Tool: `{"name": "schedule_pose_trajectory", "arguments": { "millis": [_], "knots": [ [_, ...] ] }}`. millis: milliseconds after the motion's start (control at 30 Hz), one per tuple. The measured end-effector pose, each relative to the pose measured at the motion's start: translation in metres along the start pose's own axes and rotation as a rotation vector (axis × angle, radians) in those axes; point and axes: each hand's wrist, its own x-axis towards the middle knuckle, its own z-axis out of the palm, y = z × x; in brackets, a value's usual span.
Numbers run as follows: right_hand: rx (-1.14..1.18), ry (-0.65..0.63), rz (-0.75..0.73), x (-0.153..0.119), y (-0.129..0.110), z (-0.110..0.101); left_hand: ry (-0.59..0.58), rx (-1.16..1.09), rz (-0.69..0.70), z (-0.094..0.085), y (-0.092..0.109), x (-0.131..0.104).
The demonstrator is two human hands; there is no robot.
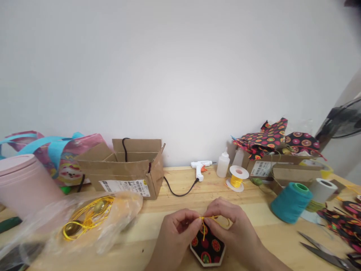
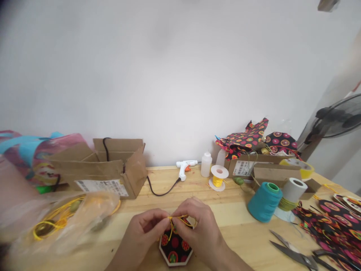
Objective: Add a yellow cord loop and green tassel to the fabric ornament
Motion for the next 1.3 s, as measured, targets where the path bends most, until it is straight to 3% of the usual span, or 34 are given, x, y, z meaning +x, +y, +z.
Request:
{"name": "schedule_pose_trajectory", "arguments": {
  "millis": [333,500,633,800,933,1200,1300],
  "knots": [
    [-0.32,0.047,-0.349,-0.003,0.003,-0.003,-0.037,-0.029,-0.049,-0.001,0.0,-0.002],
    [-0.411,0.041,-0.423,-0.005,0.003,-0.005,-0.049,-0.091,-0.11,0.001,0.004,0.0],
    [-0.446,0.056,-0.477,-0.004,0.002,-0.008,-0.104,-0.219,-0.167,0.001,-0.003,0.002],
    [-0.48,-0.017,-0.535,-0.003,0.004,-0.009,-0.127,-0.297,-0.206,0.001,-0.011,0.003],
    [-0.315,0.021,-0.373,-0.002,0.005,-0.005,-0.077,-0.137,-0.17,0.002,-0.004,0.001],
    [0.107,-0.113,0.359,-0.002,0.0,0.002,0.004,0.375,0.146,0.001,0.006,-0.003],
    [0.223,-0.125,0.503,-0.002,-0.002,0.002,0.017,0.407,0.174,0.001,0.006,-0.003]
  ]
}}
